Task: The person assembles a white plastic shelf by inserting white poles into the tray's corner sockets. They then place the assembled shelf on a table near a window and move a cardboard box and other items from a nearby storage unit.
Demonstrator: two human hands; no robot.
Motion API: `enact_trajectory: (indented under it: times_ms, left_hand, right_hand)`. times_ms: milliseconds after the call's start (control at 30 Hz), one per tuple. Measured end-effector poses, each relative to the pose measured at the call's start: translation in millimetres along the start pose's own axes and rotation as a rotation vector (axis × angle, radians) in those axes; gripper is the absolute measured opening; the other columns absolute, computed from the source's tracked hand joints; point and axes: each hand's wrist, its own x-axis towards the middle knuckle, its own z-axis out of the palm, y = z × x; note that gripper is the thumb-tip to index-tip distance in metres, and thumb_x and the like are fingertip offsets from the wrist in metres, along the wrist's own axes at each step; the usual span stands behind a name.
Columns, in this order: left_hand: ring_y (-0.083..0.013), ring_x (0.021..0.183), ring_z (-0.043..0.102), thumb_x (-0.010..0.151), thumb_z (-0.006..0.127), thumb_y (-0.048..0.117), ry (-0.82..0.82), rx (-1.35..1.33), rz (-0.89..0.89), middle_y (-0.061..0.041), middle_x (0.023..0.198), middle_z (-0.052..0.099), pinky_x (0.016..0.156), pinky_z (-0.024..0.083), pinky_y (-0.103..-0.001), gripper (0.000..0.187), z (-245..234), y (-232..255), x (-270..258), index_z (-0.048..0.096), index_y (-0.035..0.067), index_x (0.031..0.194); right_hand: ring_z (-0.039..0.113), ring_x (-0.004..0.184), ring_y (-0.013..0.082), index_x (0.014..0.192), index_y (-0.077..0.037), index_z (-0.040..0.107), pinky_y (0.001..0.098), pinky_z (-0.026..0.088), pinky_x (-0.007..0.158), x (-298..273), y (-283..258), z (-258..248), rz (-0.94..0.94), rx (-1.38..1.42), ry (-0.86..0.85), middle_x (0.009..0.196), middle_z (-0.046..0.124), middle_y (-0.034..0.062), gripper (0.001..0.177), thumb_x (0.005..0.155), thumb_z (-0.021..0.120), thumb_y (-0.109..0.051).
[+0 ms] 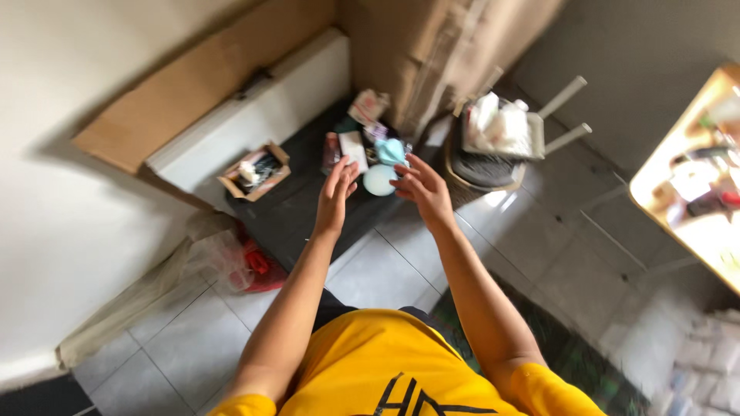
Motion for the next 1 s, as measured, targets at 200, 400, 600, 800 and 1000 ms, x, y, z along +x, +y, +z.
enact_trajectory:
  times_ms: [200, 400, 600, 800, 1000]
  left_hand:
    - [-0.0232, 0.133, 0.059, 0.106, 0.049, 0.047, -0.112, -0.039, -0.001, -0.013, 0.148, 0.060, 0.108, 0.046, -0.036, 0.064, 139, -22, -12, 0.043, 0.007, 0.156]
    - [-0.0210, 0.135, 0.058, 0.106, 0.054, 0.042, -0.362, -0.092, -0.078, -0.013, 0.149, 0.058, 0.110, 0.045, -0.035, 0.062, 295, -46, -51, 0.042, 0.006, 0.155]
    - [-0.0210, 0.131, 0.058, 0.103, 0.058, 0.041, -0.537, -0.081, -0.161, -0.014, 0.146, 0.059, 0.110, 0.045, -0.035, 0.064, 403, -55, -76, 0.044, 0.004, 0.154]
    - [-0.0207, 0.129, 0.061, 0.103, 0.058, 0.039, -0.626, -0.024, -0.198, -0.013, 0.144, 0.061, 0.109, 0.046, -0.035, 0.062, 439, -67, -78, 0.045, 0.004, 0.152]
    - [-0.0189, 0.121, 0.064, 0.104, 0.057, 0.033, -0.599, -0.063, -0.278, -0.012, 0.136, 0.065, 0.105, 0.048, -0.034, 0.053, 443, -92, -32, 0.052, 0.003, 0.147]
  right_hand:
    - [0.072, 0.114, 0.0256, 0.154, -0.004, 0.043, 0.0369, 0.059, 0.092, -105, -37, -136, -0.031, -0.027, 0.167, 0.141, 0.063, 0.0167, 0.059, 0.102, 0.062, -0.024]
    - [0.073, 0.111, 0.0269, 0.150, -0.002, 0.048, 0.0375, 0.060, 0.090, -198, -73, -255, -0.070, 0.033, 0.385, 0.136, 0.067, 0.0182, 0.055, 0.101, 0.063, -0.022]
    - [0.074, 0.111, 0.0253, 0.148, -0.002, 0.051, 0.0373, 0.062, 0.091, -269, -99, -331, -0.125, -0.004, 0.550, 0.135, 0.067, 0.0175, 0.050, 0.103, 0.061, -0.020]
    - [0.074, 0.110, 0.0258, 0.147, -0.003, 0.052, 0.0374, 0.062, 0.091, -282, -93, -364, -0.161, 0.032, 0.675, 0.133, 0.069, 0.0173, 0.048, 0.103, 0.059, -0.019]
    - [0.075, 0.109, 0.0243, 0.146, -0.004, 0.053, 0.0351, 0.061, 0.090, -243, -72, -377, -0.083, -0.013, 0.663, 0.133, 0.069, 0.0151, 0.046, 0.103, 0.058, -0.019]
